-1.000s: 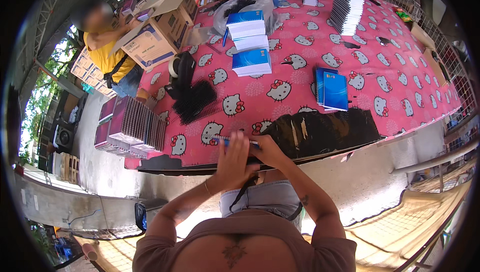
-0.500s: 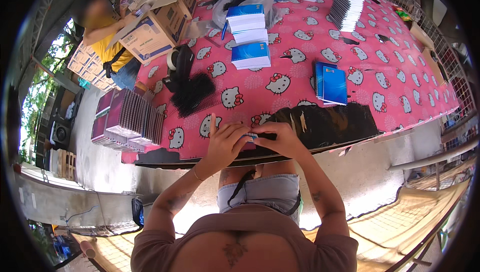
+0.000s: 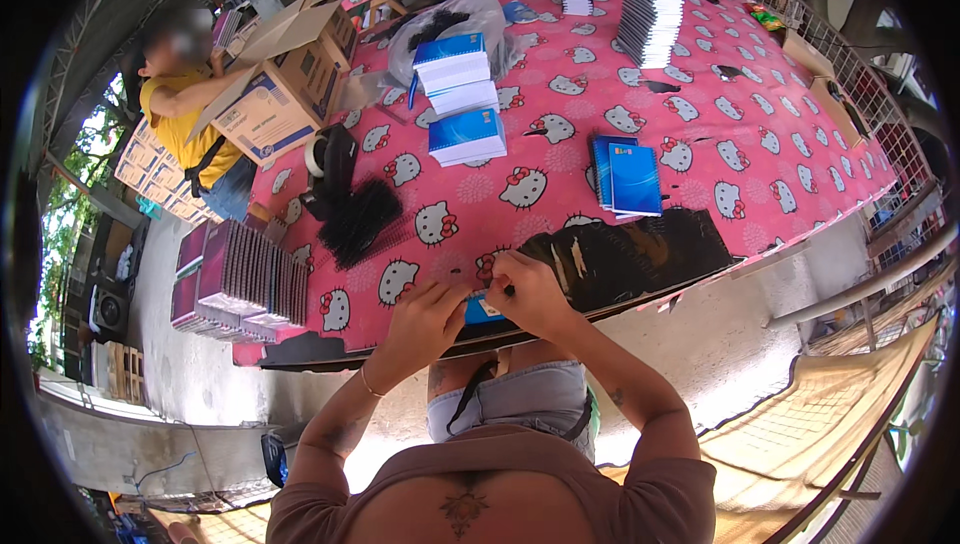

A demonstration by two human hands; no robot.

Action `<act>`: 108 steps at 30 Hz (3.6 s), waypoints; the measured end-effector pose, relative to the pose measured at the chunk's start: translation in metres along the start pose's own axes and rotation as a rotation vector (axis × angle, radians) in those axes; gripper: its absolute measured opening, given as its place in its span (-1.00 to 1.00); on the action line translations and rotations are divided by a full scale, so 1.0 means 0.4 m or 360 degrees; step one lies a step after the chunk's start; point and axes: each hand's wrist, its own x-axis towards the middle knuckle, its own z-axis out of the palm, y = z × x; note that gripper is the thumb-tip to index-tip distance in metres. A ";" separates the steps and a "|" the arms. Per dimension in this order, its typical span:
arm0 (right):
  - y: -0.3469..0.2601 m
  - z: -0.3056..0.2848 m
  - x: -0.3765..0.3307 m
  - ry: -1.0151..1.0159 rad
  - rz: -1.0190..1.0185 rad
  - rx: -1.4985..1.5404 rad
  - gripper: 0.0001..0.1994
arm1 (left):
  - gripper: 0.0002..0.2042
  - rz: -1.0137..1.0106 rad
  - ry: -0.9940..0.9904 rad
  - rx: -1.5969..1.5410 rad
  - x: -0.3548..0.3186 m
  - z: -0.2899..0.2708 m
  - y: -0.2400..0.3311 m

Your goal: The person aligns blue booklets and manually inserts black spiral coils into their spines, then stacks the finished items on a table covered in a pink tablecloth.

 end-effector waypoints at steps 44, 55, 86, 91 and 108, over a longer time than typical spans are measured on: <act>0.361 0.022 0.251 0.0392 0.0906 0.0270 -0.43 | -0.51 -0.1208 0.0751 -0.1049 0.243 0.281 -0.298; 0.151 -0.022 0.128 0.0826 0.0268 0.0385 -0.41 | -0.71 0.0434 0.0444 0.0261 0.183 0.087 -0.189; 0.082 0.041 -0.067 0.0197 0.0241 0.0152 -0.78 | -0.67 -0.1100 0.0670 -0.0327 0.445 0.059 -0.660; 0.113 0.047 -0.055 0.0077 0.0313 0.0357 -0.78 | -0.71 -0.0686 0.0672 -0.0919 0.170 -0.043 -0.407; 0.057 0.085 -0.022 -0.0121 0.0305 0.0558 -0.66 | -0.80 -0.0629 0.0866 -0.0927 -0.078 -0.151 -0.158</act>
